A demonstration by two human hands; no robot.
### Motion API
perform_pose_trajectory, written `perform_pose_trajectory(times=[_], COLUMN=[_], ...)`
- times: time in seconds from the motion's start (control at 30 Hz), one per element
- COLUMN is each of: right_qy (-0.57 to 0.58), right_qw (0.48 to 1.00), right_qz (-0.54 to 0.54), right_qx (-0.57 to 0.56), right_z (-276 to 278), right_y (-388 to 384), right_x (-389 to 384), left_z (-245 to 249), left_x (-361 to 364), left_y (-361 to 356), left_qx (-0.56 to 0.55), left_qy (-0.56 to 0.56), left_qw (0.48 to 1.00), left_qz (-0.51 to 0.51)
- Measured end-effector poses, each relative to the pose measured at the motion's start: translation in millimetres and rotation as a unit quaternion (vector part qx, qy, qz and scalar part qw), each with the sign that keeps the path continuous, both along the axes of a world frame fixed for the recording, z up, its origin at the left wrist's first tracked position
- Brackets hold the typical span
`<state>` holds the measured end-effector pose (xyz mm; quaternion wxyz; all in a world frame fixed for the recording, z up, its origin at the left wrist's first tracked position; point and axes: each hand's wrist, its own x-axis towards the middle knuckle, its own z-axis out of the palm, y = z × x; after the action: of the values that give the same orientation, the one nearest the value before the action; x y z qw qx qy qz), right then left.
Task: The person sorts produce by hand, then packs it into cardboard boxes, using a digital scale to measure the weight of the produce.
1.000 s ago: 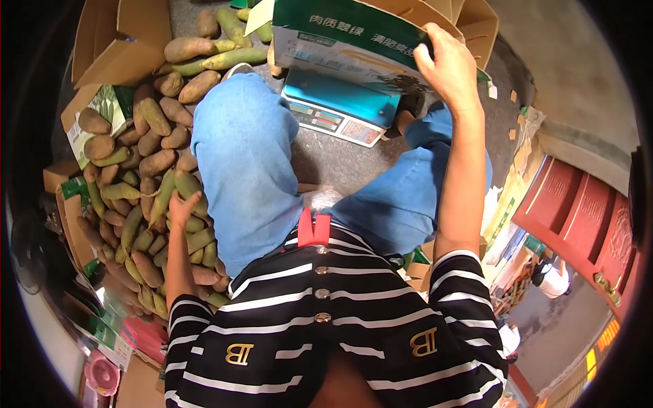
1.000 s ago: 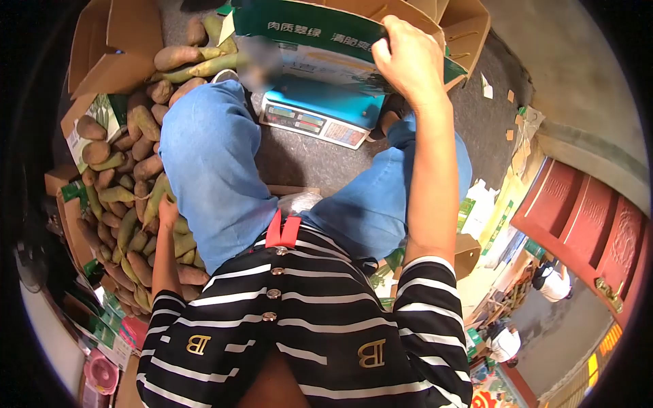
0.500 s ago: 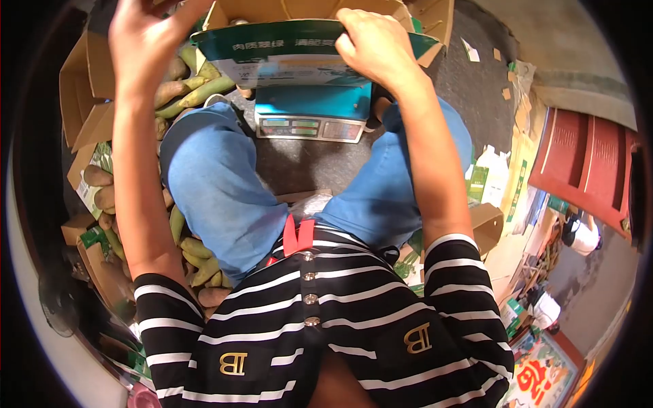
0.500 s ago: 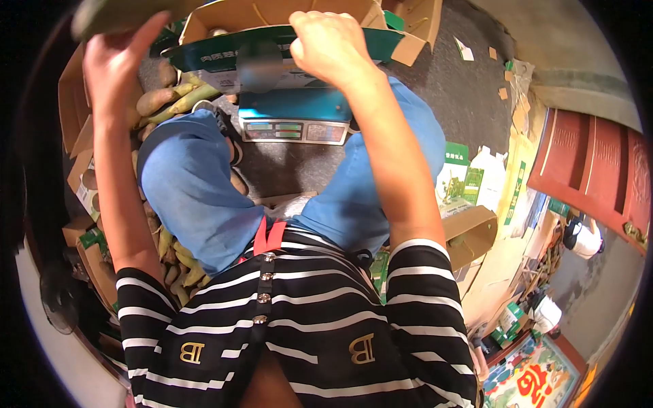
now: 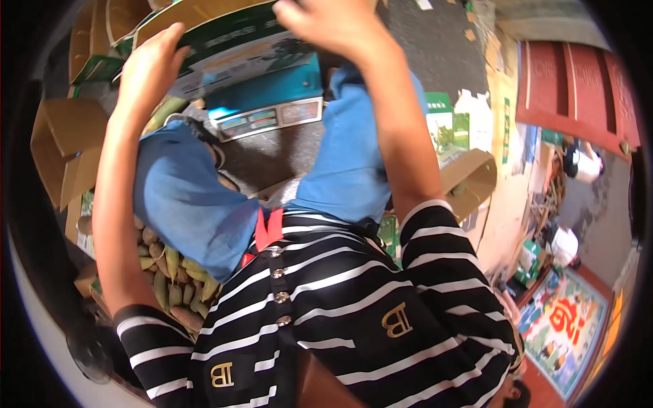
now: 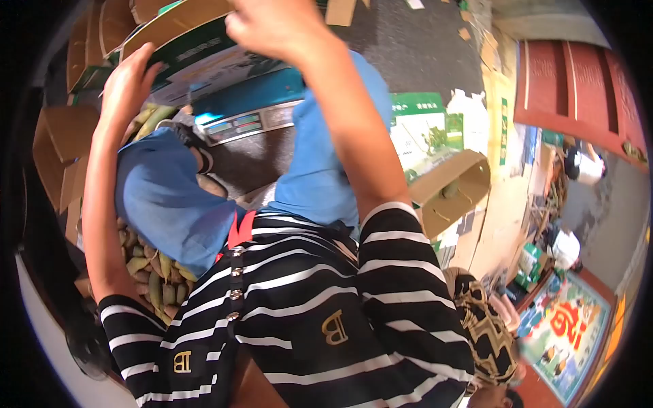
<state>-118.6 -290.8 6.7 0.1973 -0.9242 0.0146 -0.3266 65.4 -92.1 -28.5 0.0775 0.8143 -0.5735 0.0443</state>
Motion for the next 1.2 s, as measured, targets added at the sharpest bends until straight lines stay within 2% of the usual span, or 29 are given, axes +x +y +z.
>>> perform_pose_trajectory(times=[0.03, 0.07, 0.1, 0.13, 0.17, 0.2, 0.23, 0.27, 0.3, 0.33, 0.37, 0.43, 0.5, 0.6, 0.7, 0.77, 0.8, 0.83, 0.87, 0.9, 0.97, 1.03, 1.07, 1.1, 1.13, 1.17, 1.2], right_qy=[0.030, -0.025, 0.041, -0.005, -0.025, -0.074, -0.031, 0.094, 0.178, 0.189, 0.222, 0.202, 0.241, 0.278, 0.240, 0.171, 0.146, 0.110, 0.062, 0.015, -0.005, -0.002, 0.024, 0.049, 0.063, 0.075, 0.079], right_qw=[0.994, 0.985, 0.955, 0.941, 0.915, 0.867, 0.803, 0.728, 0.619, 0.548, 0.514, 0.542, 0.516, 0.543, 0.556, 0.588, 0.659, 0.713, 0.770, 0.820, 0.889, 0.955, 0.983, 0.995, 0.994, 0.988, 0.980], right_qz=[-0.094, -0.167, -0.291, -0.336, -0.399, -0.493, -0.593, -0.678, -0.762, -0.815, -0.828, -0.763, -0.719, -0.724, -0.729, -0.767, -0.737, -0.684, -0.633, -0.572, -0.438, -0.255, -0.170, -0.083, -0.050, -0.014, 0.008], right_qx=[0.051, 0.032, 0.040, -0.039, -0.054, 0.005, -0.056, 0.037, 0.072, 0.014, 0.035, 0.288, 0.398, 0.322, 0.320, 0.189, 0.042, -0.104, -0.045, 0.015, 0.137, 0.152, 0.067, -0.022, -0.080, -0.136, -0.180], right_z=[16, 18, -2, -29, -56, -87, -140, -156, -154, -175, -198, -226, -245, -246, -252, -241, -230, -193, -164, -134, -63, 6, 27, 39, 41, 36, 20], right_y=[-7, -20, -42, -78, -98, -103, -121, -104, -75, -43, -22, 14, 20, 10, 9, 1, -6, -14, -28, -41, -46, -14, 2, 15, 29, 37, 32], right_x=[-27, -56, -93, -139, -190, -239, -316, -374, -396, -421, -454, -483, -495, -478, -482, -470, -457, -418, -381, -342, -247, -149, -109, -73, -41, -11, 16], left_z=[3, 7, 8, 3, 3, 4, 4, 2, 0, -1, -2, -1, 2, -3, -2, -3, 4, 3, 3, -3, 7, 0, 5, -2, 5, 22, 17], left_x=[-3, -5, -6, -5, -5, -4, -3, -1, 2, 4, 5, 5, 2, 3, 2, 1, -3, -3, -3, 1, -4, 0, -4, -2, -4, -11, -8], left_y=[0, 0, 0, 1, 0, -1, -2, -3, -4, -4, -4, -4, -6, -5, -3, -2, -2, -3, -3, -1, -1, 0, 0, 3, 2, -3, 1], left_qx=[0.003, 0.016, 0.030, -0.046, -0.041, -0.036, -0.030, -0.031, -0.021, -0.010, 0.003, 0.002, 0.023, -0.022, -0.019, -0.054, 0.021, 0.025, 0.025, -0.026, -0.002, -0.039, -0.017, -0.063, -0.031, 0.051, -0.004], left_qy=[-0.009, 0.005, 0.018, 0.000, 0.003, 0.005, 0.007, 0.009, 0.010, 0.011, 0.011, 0.008, 0.009, -0.013, -0.013, -0.035, 0.000, -0.012, -0.012, -0.013, 0.003, -0.030, 0.000, -0.007, 0.024, 0.037, 0.054], left_qw=[1.000, 1.000, 0.999, 0.998, 0.999, 0.999, 0.999, 0.999, 1.000, 1.000, 1.000, 1.000, 0.999, 1.000, 1.000, 0.998, 0.999, 0.999, 0.999, 1.000, 1.000, 0.998, 1.000, 0.998, 0.999, 0.998, 0.998], left_qz=[0.007, 0.006, 0.009, -0.032, -0.028, -0.023, -0.018, -0.015, -0.007, 0.002, 0.010, 0.016, 0.028, 0.011, 0.008, -0.023, 0.025, 0.026, 0.023, 0.001, 0.009, -0.028, -0.005, -0.029, -0.018, 0.015, -0.012])
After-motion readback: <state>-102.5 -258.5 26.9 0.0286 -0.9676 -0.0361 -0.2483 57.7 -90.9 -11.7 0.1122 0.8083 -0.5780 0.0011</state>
